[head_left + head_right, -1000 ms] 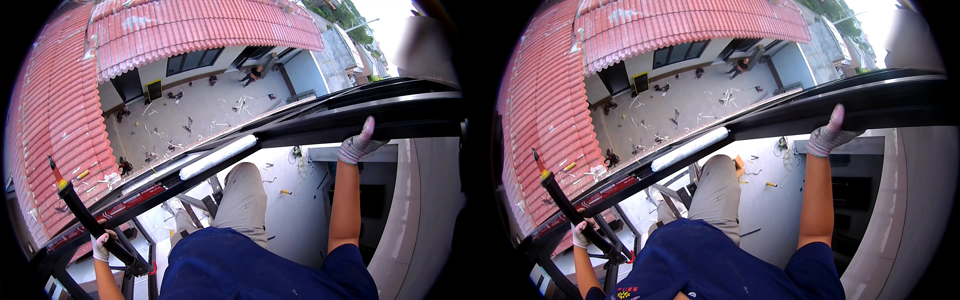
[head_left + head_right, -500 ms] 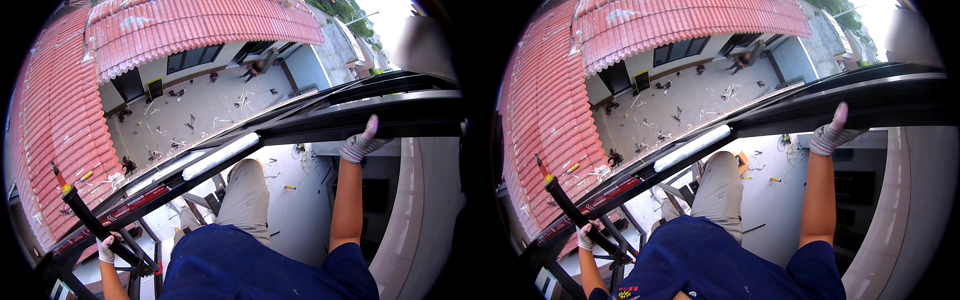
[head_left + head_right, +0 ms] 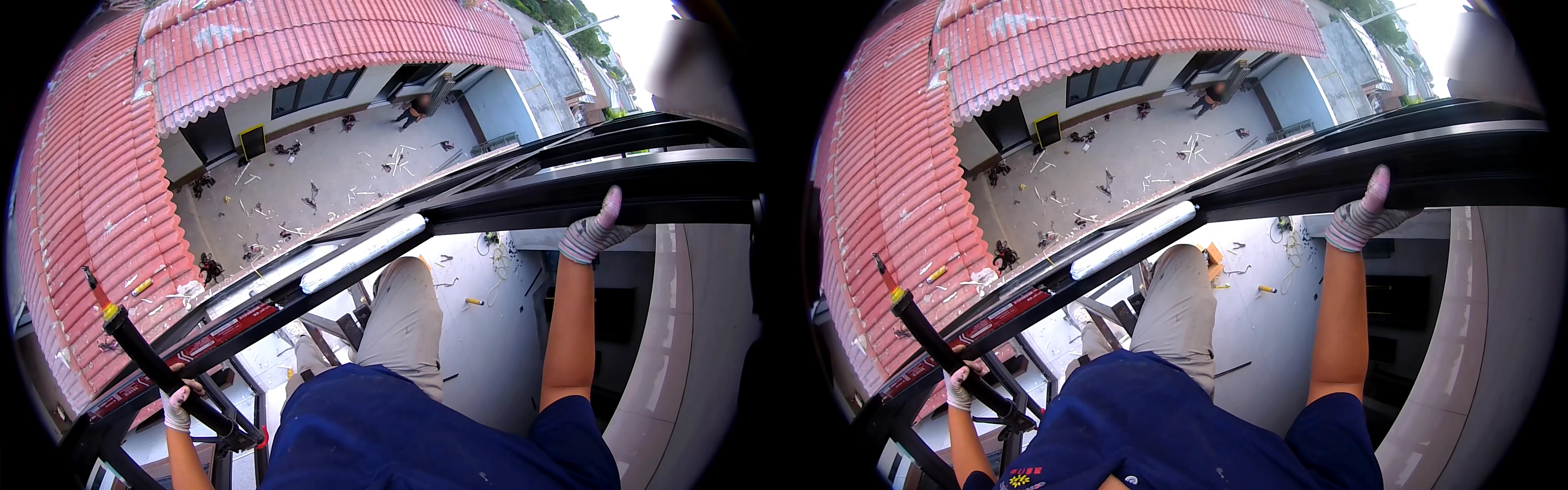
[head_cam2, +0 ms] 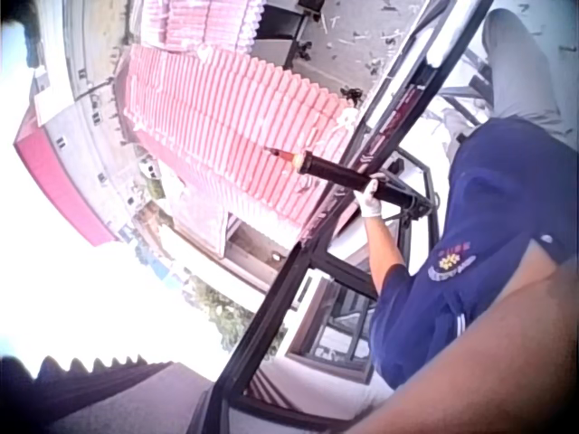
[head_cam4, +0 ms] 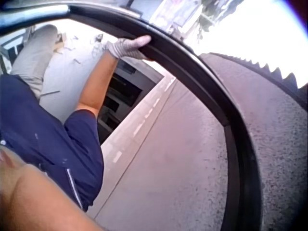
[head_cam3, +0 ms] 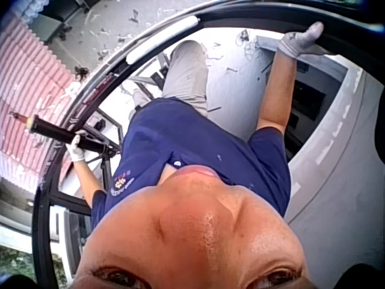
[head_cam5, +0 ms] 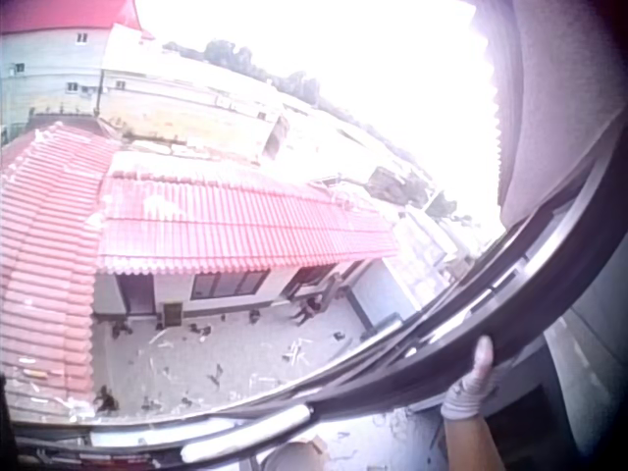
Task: The person applies sealant along the upper frame of a window using a caulking gun while standing on a ladder. They then reload the caulking gun with a new cartridge and continue applying sealant to the window frame.
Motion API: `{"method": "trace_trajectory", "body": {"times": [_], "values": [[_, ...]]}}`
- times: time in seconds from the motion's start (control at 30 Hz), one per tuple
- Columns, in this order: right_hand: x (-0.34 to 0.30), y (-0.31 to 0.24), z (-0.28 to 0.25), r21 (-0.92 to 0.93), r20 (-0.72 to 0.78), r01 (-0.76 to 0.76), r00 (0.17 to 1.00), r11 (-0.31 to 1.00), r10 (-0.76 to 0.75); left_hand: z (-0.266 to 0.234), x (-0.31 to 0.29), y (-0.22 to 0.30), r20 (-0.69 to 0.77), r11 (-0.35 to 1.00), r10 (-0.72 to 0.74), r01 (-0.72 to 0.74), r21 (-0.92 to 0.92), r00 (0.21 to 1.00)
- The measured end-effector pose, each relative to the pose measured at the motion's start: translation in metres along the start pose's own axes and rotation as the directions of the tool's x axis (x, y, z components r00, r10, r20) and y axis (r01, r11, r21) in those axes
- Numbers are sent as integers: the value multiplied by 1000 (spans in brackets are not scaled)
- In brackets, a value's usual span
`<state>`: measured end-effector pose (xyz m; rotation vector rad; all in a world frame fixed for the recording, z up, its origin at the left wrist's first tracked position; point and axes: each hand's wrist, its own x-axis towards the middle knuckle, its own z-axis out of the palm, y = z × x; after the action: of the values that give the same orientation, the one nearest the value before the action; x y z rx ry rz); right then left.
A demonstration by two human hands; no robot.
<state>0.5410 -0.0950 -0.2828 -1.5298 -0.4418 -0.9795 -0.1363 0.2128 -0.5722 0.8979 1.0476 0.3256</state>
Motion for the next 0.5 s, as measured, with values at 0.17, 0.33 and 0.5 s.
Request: {"method": "trace_trajectory", "body": {"times": [0.17,0.33,0.5], "values": [[-3,-4,2,38,8,2,1000,999,-3,2,-2,1,-14,1000,-13,13,-10,1000],[-6,-12,7,31,6,-9,1000,999,8,2,-1,0,-13,1000,-13,13,-9,1000],[-3,-5,5,53,20,21,1000,998,-22,-3,0,-1,-11,1000,-17,17,-6,1000]]}}
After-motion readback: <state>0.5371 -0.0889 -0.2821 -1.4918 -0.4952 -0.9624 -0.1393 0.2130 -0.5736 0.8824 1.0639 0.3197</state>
